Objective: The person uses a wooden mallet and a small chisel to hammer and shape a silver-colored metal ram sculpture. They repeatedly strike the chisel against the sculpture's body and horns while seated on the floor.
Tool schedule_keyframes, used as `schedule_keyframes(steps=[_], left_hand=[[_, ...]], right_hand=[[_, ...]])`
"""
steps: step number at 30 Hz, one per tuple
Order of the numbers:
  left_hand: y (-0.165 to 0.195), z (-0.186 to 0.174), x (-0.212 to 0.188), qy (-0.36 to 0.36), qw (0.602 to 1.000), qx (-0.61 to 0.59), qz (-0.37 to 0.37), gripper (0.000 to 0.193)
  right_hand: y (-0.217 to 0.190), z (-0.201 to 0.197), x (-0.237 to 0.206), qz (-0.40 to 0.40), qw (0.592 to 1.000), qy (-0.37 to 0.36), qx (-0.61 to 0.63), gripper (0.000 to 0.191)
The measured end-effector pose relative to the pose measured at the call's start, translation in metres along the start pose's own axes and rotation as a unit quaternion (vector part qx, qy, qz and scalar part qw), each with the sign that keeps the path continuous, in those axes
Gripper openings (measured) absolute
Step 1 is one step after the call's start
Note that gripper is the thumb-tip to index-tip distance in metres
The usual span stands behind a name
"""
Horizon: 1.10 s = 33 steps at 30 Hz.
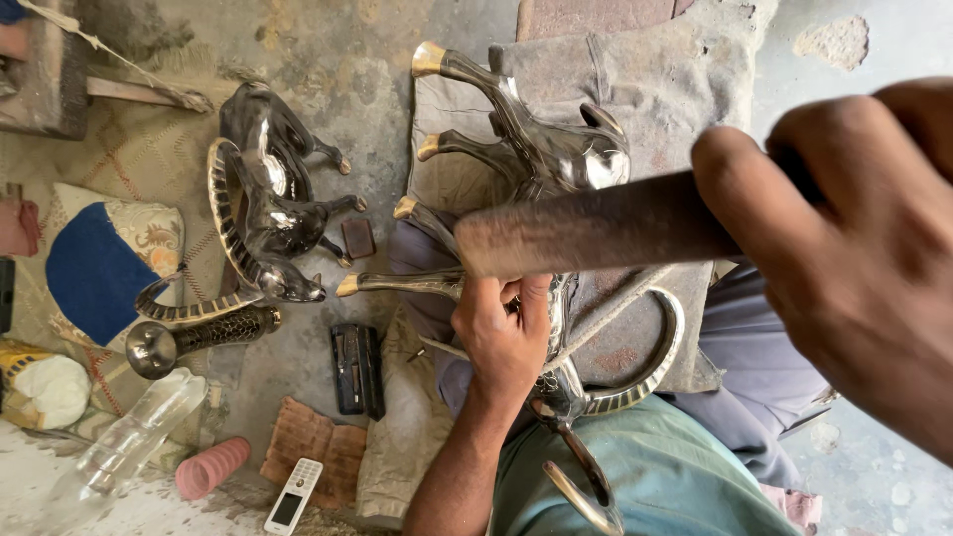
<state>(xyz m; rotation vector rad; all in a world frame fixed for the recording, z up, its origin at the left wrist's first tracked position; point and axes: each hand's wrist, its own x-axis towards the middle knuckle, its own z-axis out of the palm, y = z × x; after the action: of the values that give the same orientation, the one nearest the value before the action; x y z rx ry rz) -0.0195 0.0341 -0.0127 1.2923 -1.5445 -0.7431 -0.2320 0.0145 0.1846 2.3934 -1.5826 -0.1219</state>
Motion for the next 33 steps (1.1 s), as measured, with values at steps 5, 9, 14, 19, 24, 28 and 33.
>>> schedule_keyframes(steps=[5, 9, 14, 19, 24, 28, 33], left_hand=[[0.012, -0.015, 0.018, -0.008, 0.993, -0.112, -0.024, 0.033], [0.023, -0.013, 0.043, -0.048, 0.988, -0.111, -0.094, 0.03], [0.029, -0.007, 0.079, -0.148, 0.987, -0.041, -0.036, 0.039], [0.032, 0.011, 0.119, -0.302, 0.948, 0.032, 0.094, 0.042], [0.042, 0.035, 0.134, -0.438, 0.872, 0.097, 0.196, 0.046], [0.051, 0.042, 0.146, -0.502, 0.825, 0.111, 0.235, 0.042], [0.066, 0.051, 0.154, -0.569, 0.781, 0.148, 0.213, 0.038]], right_hand=[[0.015, 0.015, -0.021, 0.103, 0.978, 0.004, 0.18, 0.063], [0.028, 0.047, -0.032, 0.133, 0.981, 0.014, 0.14, 0.06], [0.036, 0.094, -0.07, 0.207, 0.95, -0.001, 0.233, 0.046], [0.02, 0.158, -0.125, 0.409, 0.803, -0.021, 0.432, 0.054], [-0.019, 0.191, -0.183, 0.513, 0.66, 0.023, 0.548, 0.048], [-0.052, 0.187, -0.207, 0.584, 0.682, -0.098, 0.43, 0.057], [-0.071, 0.171, -0.199, 0.565, 0.694, -0.057, 0.442, 0.068]])
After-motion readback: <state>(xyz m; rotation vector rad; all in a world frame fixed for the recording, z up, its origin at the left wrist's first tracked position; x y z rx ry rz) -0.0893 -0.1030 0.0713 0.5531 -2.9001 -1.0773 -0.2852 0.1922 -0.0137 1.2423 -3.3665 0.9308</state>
